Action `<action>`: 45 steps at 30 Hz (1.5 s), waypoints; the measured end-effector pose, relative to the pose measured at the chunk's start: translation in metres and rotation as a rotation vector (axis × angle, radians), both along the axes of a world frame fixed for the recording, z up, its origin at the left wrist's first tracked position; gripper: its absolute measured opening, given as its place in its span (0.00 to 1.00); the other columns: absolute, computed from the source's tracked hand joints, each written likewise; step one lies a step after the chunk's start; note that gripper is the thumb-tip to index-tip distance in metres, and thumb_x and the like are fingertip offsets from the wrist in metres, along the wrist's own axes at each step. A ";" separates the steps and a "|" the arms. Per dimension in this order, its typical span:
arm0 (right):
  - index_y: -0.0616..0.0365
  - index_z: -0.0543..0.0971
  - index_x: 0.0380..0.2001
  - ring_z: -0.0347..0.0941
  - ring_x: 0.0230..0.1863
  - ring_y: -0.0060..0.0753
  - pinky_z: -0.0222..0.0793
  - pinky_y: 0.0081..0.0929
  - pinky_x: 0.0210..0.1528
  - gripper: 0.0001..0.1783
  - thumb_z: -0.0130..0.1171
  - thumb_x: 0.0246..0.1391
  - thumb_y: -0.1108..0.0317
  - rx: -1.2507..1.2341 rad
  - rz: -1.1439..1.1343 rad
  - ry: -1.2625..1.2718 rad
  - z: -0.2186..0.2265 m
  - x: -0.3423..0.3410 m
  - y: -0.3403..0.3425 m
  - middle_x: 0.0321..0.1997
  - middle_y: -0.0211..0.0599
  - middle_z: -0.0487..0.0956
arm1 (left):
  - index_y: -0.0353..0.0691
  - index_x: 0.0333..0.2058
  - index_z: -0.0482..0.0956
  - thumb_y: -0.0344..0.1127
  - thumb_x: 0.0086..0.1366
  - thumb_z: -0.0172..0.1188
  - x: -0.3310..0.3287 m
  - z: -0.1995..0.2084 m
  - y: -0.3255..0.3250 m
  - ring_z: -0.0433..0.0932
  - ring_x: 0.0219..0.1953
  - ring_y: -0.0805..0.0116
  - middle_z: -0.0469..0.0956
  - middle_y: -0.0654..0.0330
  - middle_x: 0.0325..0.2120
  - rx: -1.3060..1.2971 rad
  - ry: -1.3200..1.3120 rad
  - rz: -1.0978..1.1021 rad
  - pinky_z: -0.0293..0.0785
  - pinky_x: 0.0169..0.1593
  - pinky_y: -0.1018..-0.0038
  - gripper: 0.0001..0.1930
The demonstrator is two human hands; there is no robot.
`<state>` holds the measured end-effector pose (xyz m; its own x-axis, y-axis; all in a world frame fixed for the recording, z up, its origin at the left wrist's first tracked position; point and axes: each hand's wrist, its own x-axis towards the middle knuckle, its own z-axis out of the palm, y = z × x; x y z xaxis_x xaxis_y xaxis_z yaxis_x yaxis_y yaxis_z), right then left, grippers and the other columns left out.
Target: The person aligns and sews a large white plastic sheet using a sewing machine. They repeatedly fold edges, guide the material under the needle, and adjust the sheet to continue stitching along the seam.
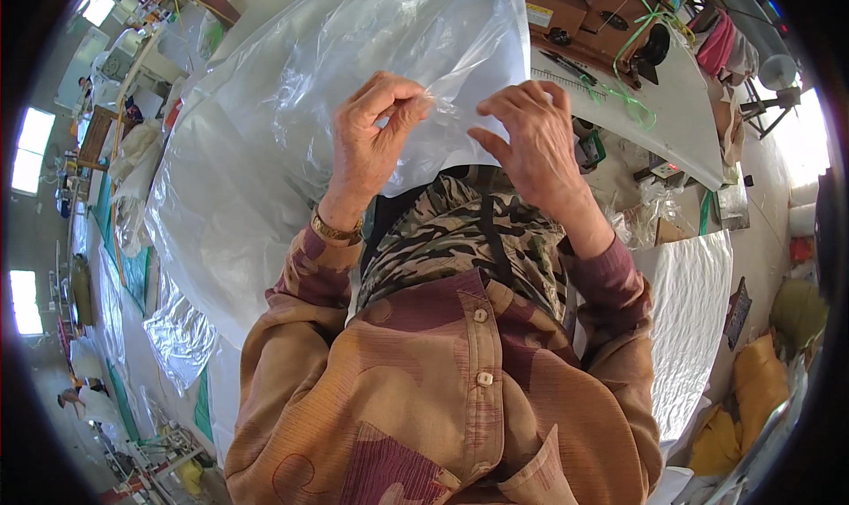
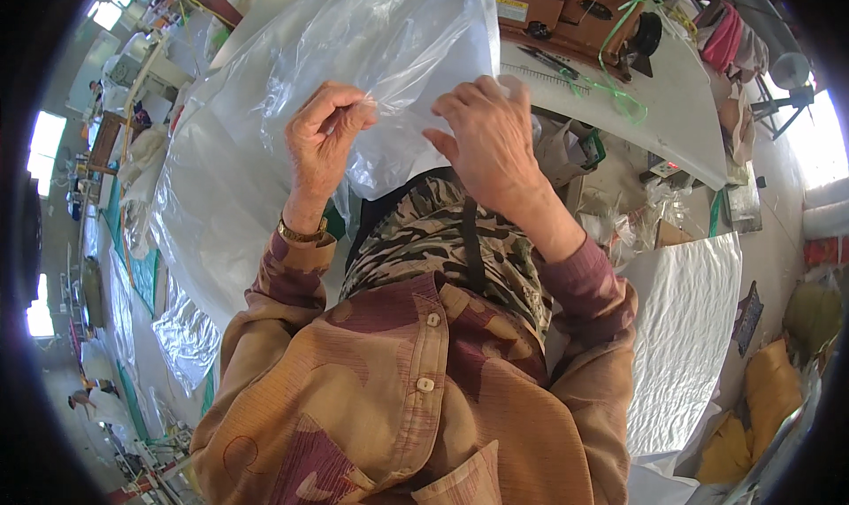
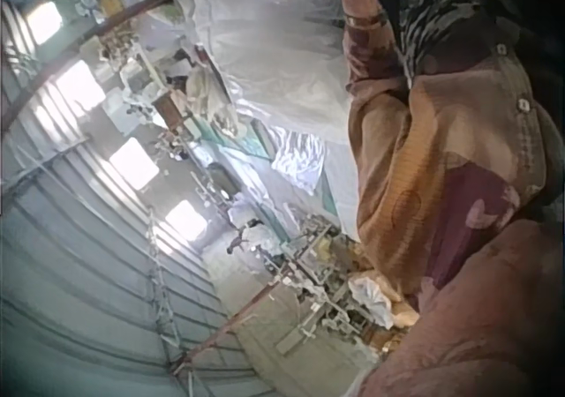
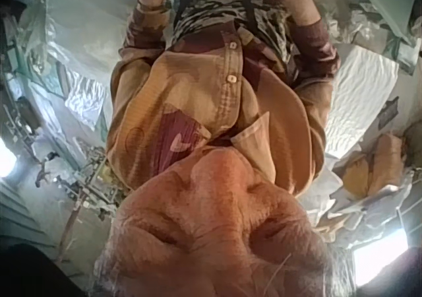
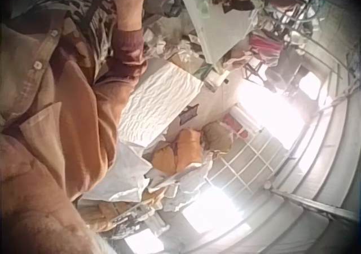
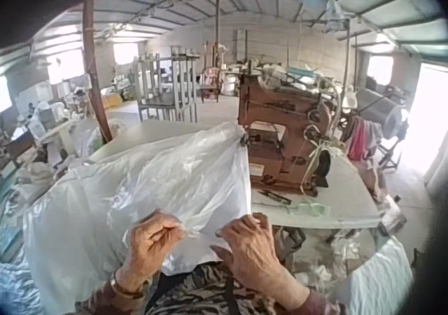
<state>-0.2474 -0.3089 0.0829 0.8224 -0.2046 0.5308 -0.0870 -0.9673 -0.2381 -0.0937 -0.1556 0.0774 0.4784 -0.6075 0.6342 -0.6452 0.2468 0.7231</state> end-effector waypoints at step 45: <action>0.75 0.79 0.42 0.75 0.38 0.24 0.73 0.27 0.43 0.33 0.45 0.70 0.47 1.442 0.211 0.038 -0.070 -0.035 -0.012 0.36 0.39 0.81 | 0.36 0.39 0.79 0.25 0.57 0.66 -0.072 -0.051 -0.012 0.80 0.30 0.65 0.74 0.61 0.35 0.212 -0.660 -0.007 0.77 0.30 0.71 0.10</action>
